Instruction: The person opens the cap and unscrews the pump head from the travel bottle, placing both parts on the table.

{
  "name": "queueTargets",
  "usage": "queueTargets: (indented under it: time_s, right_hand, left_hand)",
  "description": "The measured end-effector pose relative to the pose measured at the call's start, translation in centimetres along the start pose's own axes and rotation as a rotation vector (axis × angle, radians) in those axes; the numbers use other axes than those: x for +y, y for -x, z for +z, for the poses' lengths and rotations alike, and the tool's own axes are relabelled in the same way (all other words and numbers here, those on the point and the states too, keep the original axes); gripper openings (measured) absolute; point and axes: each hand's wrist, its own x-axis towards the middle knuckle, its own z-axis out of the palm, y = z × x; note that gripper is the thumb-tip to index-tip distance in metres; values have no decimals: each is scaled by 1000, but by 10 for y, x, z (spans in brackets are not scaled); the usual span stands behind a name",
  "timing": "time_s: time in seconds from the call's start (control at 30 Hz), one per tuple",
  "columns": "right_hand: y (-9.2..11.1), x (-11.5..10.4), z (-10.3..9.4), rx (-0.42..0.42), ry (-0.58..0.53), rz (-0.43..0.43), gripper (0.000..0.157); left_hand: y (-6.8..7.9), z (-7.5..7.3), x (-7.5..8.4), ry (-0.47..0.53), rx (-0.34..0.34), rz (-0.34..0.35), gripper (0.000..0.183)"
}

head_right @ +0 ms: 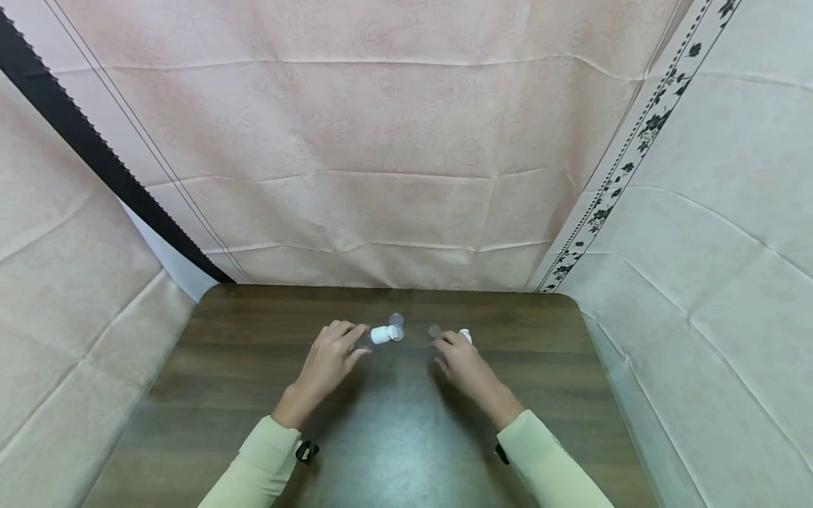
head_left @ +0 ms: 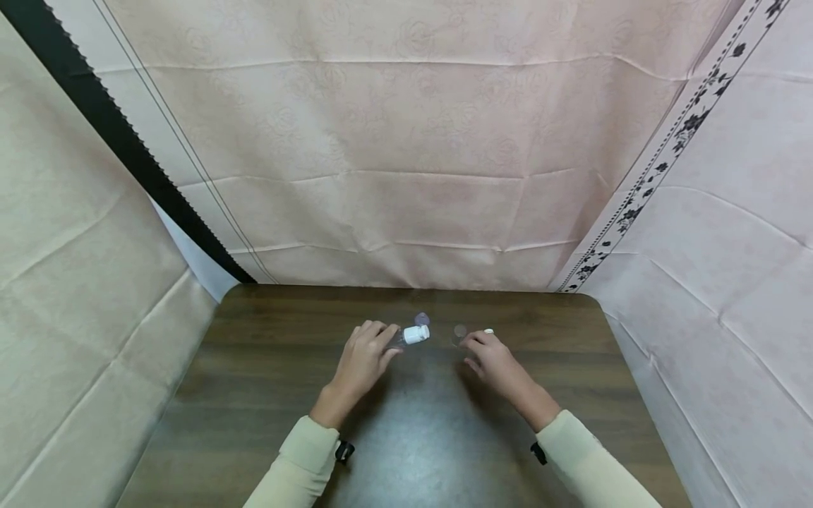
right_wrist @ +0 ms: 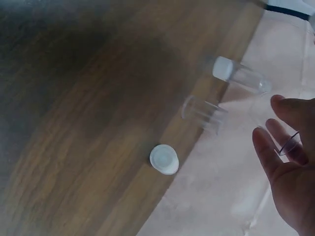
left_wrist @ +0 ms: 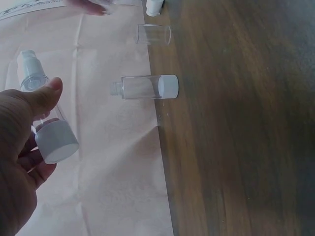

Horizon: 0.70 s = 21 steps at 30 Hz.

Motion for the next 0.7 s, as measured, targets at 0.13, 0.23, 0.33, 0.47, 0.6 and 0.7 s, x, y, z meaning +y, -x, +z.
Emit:
queueTargets:
  time_s: [0.13,0.23,0.33,0.47,0.6,0.7]
  right_hand:
    - [1,-1,11,-77,30,-36,28]
    - [1,-1,18,-146,46,-34,23]
    - [1,-3,26,-224,50,-2,16]
    - [2,-6,36,-297,72,33,8]
    - [2,-8,42,-346,110,39,6]
    - [3,-9,45,-371,128,39,9]
  left_hand:
    - [-2,2,-1,6,10,13,44]
    - [-4,3,-1,7,10,18,44]
    - [-5,2,-2,5,8,20,45]
    - [-6,2,-3,1,12,30,44]
    - [-6,1,-3,-3,11,34,43]
    - [-6,1,-3,-2,2,26,43]
